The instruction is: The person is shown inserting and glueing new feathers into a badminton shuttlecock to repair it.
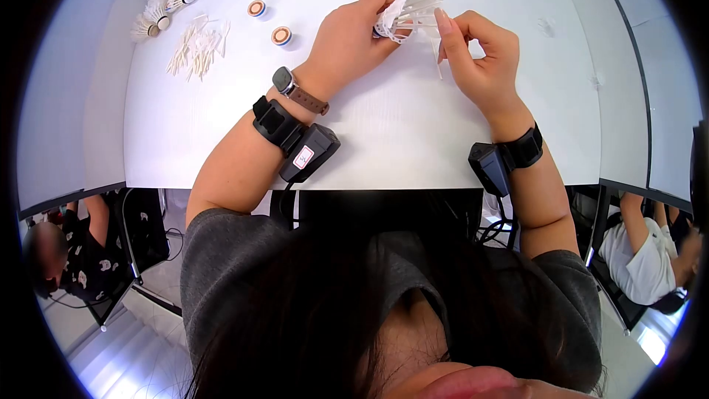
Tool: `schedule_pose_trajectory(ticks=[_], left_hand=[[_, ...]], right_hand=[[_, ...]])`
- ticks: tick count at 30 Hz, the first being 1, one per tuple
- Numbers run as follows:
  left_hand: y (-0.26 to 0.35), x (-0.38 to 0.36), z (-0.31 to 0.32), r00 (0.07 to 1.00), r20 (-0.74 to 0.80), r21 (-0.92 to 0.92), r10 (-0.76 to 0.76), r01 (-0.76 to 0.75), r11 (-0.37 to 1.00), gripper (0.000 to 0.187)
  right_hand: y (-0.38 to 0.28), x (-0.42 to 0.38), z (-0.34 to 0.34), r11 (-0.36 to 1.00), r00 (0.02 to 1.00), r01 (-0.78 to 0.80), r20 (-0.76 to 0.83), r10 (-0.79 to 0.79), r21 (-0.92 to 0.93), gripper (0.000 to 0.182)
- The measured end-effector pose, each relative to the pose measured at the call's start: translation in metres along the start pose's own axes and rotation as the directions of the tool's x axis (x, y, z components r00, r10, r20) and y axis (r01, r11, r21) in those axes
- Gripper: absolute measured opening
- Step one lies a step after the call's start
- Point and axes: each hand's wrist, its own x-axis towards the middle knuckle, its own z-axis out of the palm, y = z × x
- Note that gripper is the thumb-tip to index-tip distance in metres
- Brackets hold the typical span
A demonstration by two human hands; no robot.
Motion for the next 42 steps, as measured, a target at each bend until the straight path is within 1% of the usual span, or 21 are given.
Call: schedule_pose_trajectory(ticks=[3, 6, 8, 10, 13, 16, 19, 22, 29, 32, 35, 38, 42], left_hand=[[-0.0029, -0.0002, 0.0016, 1.0, -0.005, 0.013, 0.011, -0.01, 1.0, 0.034], [-0.0051, -0.0002, 0.0038, 0.999, -0.032, 0.015, 0.037, -0.037, 0.999, 0.035], [-0.0059, -0.0001, 0.0041, 0.999, -0.035, 0.006, 0.032, -0.031, 0.999, 0.036], [0.0003, 0.0007, -0.0001, 1.0, -0.004, 0.02, -0.02, 0.02, 1.0, 0.033], [0.0007, 0.0005, -0.0016, 0.999, 0.001, 0.009, -0.05, 0.049, 0.999, 0.033], [-0.0008, 0.0005, -0.0012, 0.999, -0.004, -0.006, -0.047, 0.047, 0.999, 0.034], [-0.0009, 0.0007, -0.0007, 0.999, -0.013, -0.003, -0.034, 0.034, 0.999, 0.034], [-0.0016, 0.0009, -0.0004, 0.999, -0.031, -0.015, -0.024, 0.023, 1.0, 0.034], [-0.0018, 0.0006, -0.0002, 0.998, -0.027, -0.021, -0.055, 0.054, 0.998, 0.033], [-0.0069, 0.0, 0.0037, 0.997, -0.072, -0.01, 0.015, -0.016, 1.0, 0.035], [-0.0055, -0.0002, 0.0021, 0.998, -0.057, -0.037, 0.033, -0.035, 0.999, 0.034], [-0.005, -0.0004, 0.0029, 0.996, -0.079, -0.045, 0.05, -0.054, 0.998, 0.033], [-0.0044, -0.0003, 0.0019, 0.998, -0.055, -0.048, 0.018, -0.021, 0.999, 0.032]], right_hand=[[0.001, 0.0011, 0.0008, 0.999, 0.999, 0.035, -0.037, -0.036, -0.034, 0.026], [0.0014, 0.0013, 0.001, 0.999, 0.997, 0.038, -0.059, -0.039, -0.026, 0.025], [0.0021, 0.0011, -0.001, 0.996, 0.997, 0.066, -0.046, -0.068, -0.054, 0.026], [0.0009, 0.0012, -0.0001, 0.998, 0.998, 0.052, -0.042, -0.054, -0.046, 0.026], [0.0007, 0.0023, 0.0007, 0.999, 0.999, 0.033, -0.011, -0.034, -0.035, 0.025], [0.0034, 0.0027, 0.0011, 0.999, 0.999, 0.028, -0.017, -0.028, -0.042, 0.023], [-0.0013, 0.0031, 0.0006, 0.998, 0.998, -0.055, -0.014, 0.055, -0.021, 0.021], [-0.0007, 0.0028, 0.0005, 0.999, 0.999, -0.029, -0.019, 0.029, -0.032, 0.02], [0.0041, 0.0013, 0.0016, 1.0, 1.0, -0.012, 0.005, 0.012, -0.026, 0.019], [0.0004, 0.0012, 0.0001, 0.998, 0.999, -0.018, 0.027, 0.02, -0.056, 0.02], [0.0026, -0.0005, 0.0028, 0.999, 0.999, -0.022, 0.036, 0.023, -0.029, 0.02], [0.004, -0.0006, 0.0019, 0.999, 1.0, -0.004, 0.03, 0.005, -0.039, 0.019], [0.0002, 0.0012, 0.0014, 0.997, 0.997, -0.065, 0.04, 0.066, -0.033, 0.02]])
